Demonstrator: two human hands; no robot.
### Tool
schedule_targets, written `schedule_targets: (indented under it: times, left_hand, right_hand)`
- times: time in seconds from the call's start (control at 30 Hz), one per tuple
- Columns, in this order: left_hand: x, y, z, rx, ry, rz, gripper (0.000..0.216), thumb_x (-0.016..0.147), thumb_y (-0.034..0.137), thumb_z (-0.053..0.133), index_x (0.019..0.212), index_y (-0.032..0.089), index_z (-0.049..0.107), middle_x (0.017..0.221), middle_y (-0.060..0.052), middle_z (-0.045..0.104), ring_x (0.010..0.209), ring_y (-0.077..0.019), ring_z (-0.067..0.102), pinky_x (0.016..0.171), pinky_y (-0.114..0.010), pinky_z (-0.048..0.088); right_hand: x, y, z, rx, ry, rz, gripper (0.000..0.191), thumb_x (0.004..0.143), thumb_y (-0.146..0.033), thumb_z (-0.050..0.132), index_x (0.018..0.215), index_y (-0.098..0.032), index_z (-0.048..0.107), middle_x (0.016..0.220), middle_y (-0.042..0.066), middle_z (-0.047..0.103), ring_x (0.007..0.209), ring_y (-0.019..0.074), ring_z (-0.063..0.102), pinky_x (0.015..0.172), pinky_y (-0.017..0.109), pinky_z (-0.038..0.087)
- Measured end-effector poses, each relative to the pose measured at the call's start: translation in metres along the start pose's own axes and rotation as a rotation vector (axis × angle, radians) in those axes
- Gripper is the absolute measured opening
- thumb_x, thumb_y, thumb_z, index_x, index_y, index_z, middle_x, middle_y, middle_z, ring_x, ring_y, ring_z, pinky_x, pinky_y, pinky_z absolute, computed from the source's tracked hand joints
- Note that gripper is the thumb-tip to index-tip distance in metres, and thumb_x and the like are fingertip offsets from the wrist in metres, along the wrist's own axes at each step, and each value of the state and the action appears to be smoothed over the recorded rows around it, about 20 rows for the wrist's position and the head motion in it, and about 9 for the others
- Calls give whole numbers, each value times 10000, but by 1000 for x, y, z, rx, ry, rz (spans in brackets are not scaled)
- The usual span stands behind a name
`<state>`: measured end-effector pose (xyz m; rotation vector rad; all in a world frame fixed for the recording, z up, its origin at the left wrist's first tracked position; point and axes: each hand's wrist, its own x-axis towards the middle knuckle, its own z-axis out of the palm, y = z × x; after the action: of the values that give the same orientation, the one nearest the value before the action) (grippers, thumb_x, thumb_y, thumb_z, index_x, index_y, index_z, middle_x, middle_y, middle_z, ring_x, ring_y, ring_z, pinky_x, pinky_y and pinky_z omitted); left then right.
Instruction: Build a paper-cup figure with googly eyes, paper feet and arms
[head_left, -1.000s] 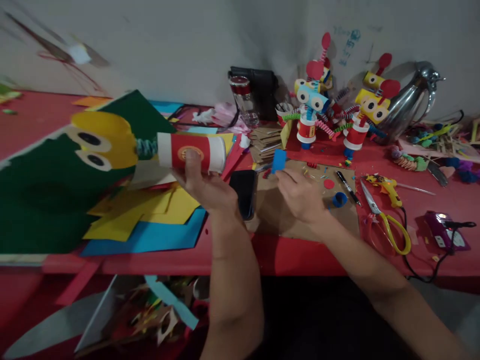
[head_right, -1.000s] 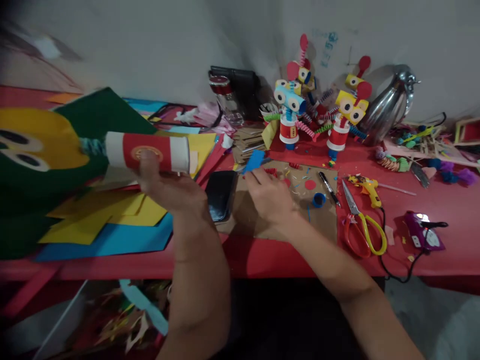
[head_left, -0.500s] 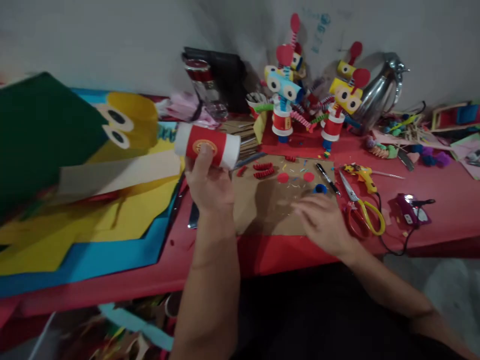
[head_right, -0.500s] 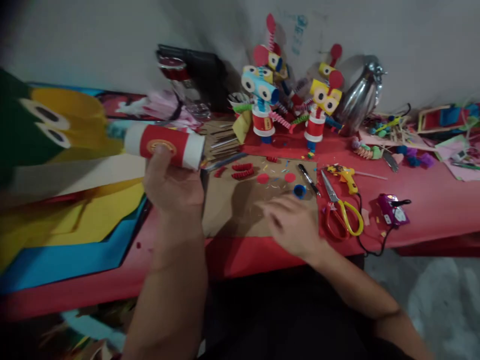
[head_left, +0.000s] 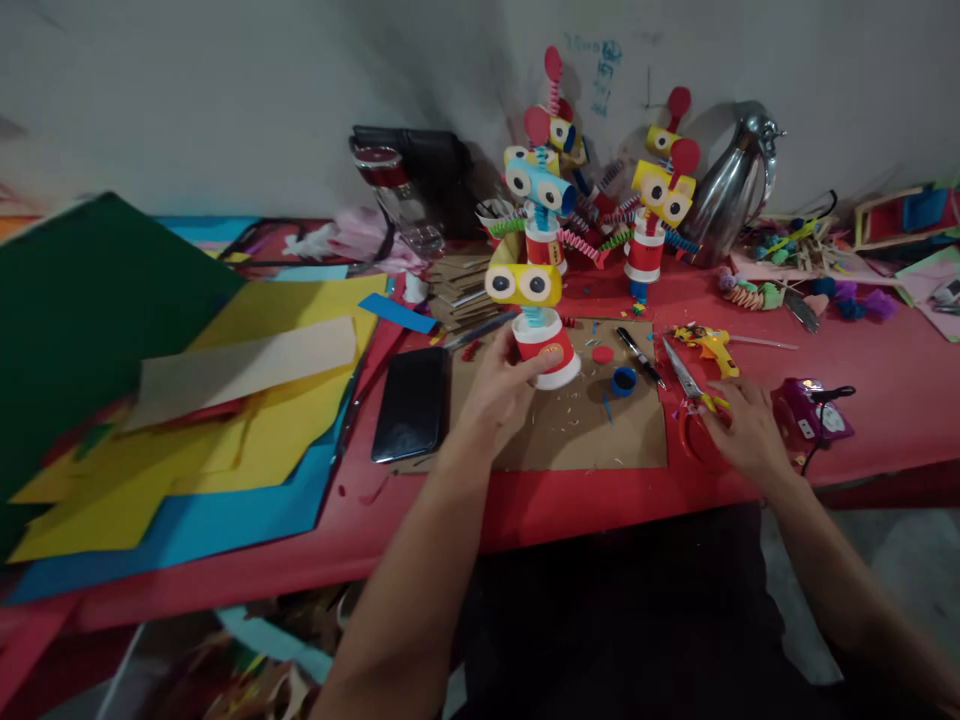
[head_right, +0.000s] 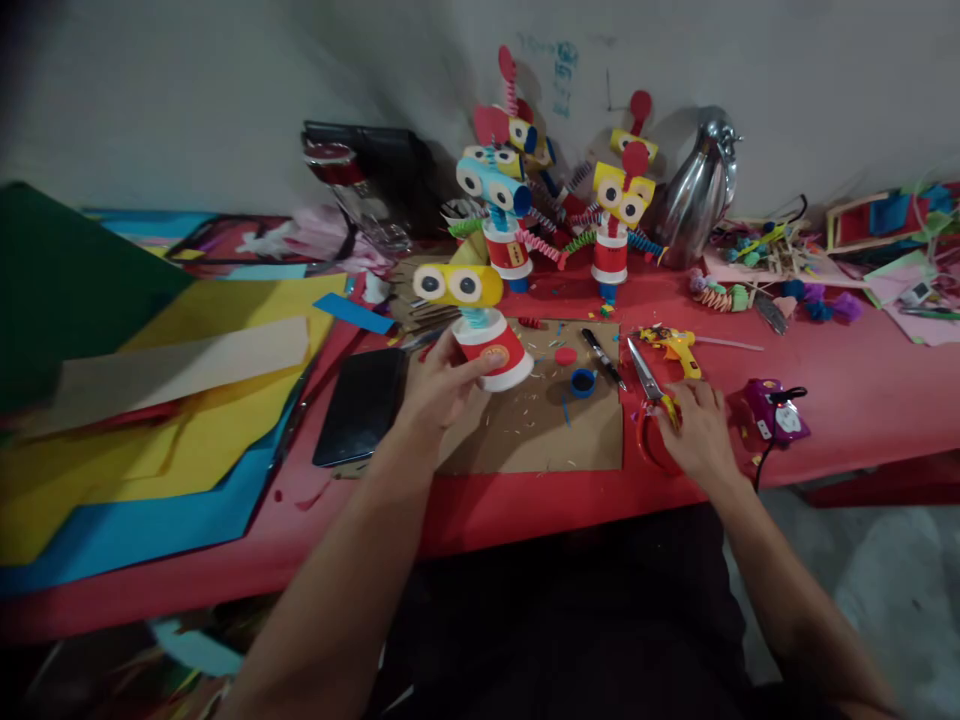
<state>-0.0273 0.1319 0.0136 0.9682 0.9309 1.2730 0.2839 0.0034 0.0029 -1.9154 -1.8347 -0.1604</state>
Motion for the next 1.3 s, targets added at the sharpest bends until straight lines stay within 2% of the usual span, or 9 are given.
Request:
schedule_targets:
  times: [0.2,0.3,0.43,0.6,0.77,0.93,1.1,1.2,1.3]
  left_hand:
    - [-4,-5,-4,45,-181,-271,549,467,150,945,980,231,769,1036,-58,781,1077,-287,709,1002,-410,541]
    - [-1,-5,-2,40,-117,-202,575,428,131,952,961,228,759,1000,-38,781,1074,-278,708,1027,-412,526]
    - [6,-4,-6,-85,20,-69,546,458,142,944,957,246,750,1027,-22,783,1056,-250,716,975,-355,563]
    - [10,-3,-9,-299,106,-158,314,638,233,883,904,240,716,959,-36,785,998,-240,737,835,-334,631]
    - [1,4,2,-427,39,-272,224,763,364,836,905,265,693,998,-21,791,1097,-273,729,829,-417,661]
    - [-6,13,25,-621,59,-396,218,798,383,810,938,266,692,900,-5,793,990,-257,757,814,-410,661]
    - [-5,9,37,-606,-57,-377,313,807,451,792,1027,254,688,995,-22,797,1090,-259,740,901,-384,626]
    - [-5,4,33,-583,-56,-385,354,810,488,779,1057,252,683,1005,-18,796,1103,-252,736,934,-387,614]
    - [-6,2,27,-567,-46,-393,365,826,509,758,1067,245,686,1004,-30,795,1096,-256,738,934,-395,617]
  right_hand:
    - [39,19,5,-12,-79,280,366,827,-289,602,1140,-112,672,1143,241,699,1093,384,642,996,561,470]
    - [67,28,9,131,-172,492,403,702,-206,673,1095,-118,660,1115,209,709,1063,357,651,960,484,481]
    - [90,36,7,314,-267,640,159,618,-184,681,766,-202,626,682,35,638,710,244,625,701,361,476]
    - [91,27,-15,531,-233,656,146,596,-262,644,648,-248,509,535,-51,490,493,130,440,492,265,345]
    - [60,-5,-50,856,-127,646,368,552,-415,763,810,-259,551,734,-8,675,641,166,609,562,275,493]
    - [21,-59,-67,1156,-101,638,425,648,-483,854,802,-260,526,617,-34,656,562,160,623,483,249,483]
    - [-2,-104,-51,1296,-97,477,238,837,-370,746,985,-249,606,726,-22,711,547,130,616,503,242,492]
    - [-5,-115,-31,1326,-77,359,205,900,-341,690,1075,-264,614,952,21,764,655,137,664,608,277,544]
    - [-4,-118,-14,1254,-66,279,214,898,-379,702,1061,-253,644,939,34,748,698,163,654,643,309,544]
